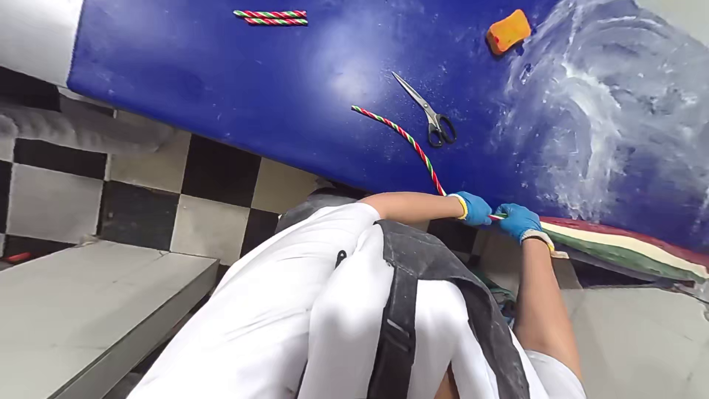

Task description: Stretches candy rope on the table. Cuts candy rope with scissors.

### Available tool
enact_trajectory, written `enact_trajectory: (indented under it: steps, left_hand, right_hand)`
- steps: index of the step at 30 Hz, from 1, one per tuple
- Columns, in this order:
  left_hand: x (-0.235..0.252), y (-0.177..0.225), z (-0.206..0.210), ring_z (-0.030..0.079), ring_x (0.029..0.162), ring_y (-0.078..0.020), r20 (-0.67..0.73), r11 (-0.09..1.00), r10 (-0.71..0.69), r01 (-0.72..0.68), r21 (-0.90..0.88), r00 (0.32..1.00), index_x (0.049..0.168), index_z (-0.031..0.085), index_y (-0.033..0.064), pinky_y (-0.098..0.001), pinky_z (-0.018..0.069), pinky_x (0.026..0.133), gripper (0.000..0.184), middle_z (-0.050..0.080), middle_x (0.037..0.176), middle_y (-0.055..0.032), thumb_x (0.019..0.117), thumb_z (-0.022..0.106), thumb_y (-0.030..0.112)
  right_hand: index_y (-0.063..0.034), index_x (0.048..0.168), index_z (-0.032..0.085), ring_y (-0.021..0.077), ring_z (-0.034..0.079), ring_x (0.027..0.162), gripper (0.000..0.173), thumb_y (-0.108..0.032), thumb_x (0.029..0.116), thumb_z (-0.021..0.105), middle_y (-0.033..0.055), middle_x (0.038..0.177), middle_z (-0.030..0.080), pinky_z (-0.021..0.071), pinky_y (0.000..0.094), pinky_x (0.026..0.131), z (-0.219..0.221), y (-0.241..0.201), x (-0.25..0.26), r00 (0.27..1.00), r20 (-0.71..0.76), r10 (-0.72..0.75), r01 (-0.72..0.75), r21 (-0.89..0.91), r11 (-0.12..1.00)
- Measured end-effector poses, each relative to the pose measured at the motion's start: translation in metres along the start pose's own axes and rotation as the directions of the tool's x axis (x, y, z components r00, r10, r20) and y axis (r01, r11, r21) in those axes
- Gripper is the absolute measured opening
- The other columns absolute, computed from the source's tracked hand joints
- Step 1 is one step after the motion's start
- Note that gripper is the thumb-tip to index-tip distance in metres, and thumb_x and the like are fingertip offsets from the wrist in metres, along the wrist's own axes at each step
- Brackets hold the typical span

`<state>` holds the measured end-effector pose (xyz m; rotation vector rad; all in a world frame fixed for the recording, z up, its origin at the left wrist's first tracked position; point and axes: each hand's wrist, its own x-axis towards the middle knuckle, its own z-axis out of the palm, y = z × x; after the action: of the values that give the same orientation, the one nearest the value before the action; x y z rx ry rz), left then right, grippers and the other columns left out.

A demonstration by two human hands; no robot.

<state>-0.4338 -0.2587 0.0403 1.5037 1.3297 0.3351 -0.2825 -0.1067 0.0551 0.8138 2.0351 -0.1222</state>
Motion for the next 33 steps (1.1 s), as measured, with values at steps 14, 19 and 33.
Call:
enact_trajectory:
  steps: [14, 19, 33]
  left_hand:
    - [-0.450, -0.223, -0.082, 0.067, 0.094, -0.0229, -0.008, 0.790, -0.579, 0.558, -0.255, 0.816, 0.112, 0.073, 0.0101, -0.0512, 0.0529, 0.090, 0.041, 0.072, 0.102, -0.0092, 0.1104, 0.042, 0.037]
    - [-0.516, -0.229, -0.038, 0.064, 0.115, -0.0487, -0.536, 0.261, -0.835, 0.949, -0.179, 0.128, 0.119, 0.069, 0.0040, -0.0714, 0.0489, 0.094, 0.035, 0.068, 0.120, -0.0275, 0.1045, 0.051, 0.031]
    - [-0.246, -0.221, -0.075, 0.010, 0.157, -0.0474, -0.827, 0.510, -0.512, 0.857, -0.076, 0.231, 0.164, 0.021, 0.0069, -0.0675, 0.0054, 0.125, 0.094, 0.015, 0.169, -0.0283, 0.0980, 0.026, 0.073]
  right_hand:
    - [-0.0118, 0.112, 0.073, 0.0510, 0.063, 0.113, 0.029, -0.027, 0.0883, 0.074, 0.0255, 0.115, 0.070, 0.0446, 0.0771, 0.088, 0.010, -0.009, 0.012, 0.994, -0.036, 0.099, -0.097, 0.047, 0.994]
    - [-0.0152, 0.096, 0.075, 0.0455, 0.068, 0.095, 0.014, -0.026, 0.0871, 0.078, 0.0200, 0.096, 0.073, 0.0478, 0.0713, 0.075, 0.012, -0.007, 0.013, 0.991, -0.088, 0.102, -0.096, 0.069, 0.993]
    - [-0.0115, 0.106, 0.074, 0.0463, 0.066, 0.107, 0.026, -0.027, 0.0841, 0.075, 0.0210, 0.109, 0.072, 0.0470, 0.0716, 0.085, 0.002, -0.006, 0.002, 0.993, -0.091, -0.073, 0.081, 0.081, 0.993]
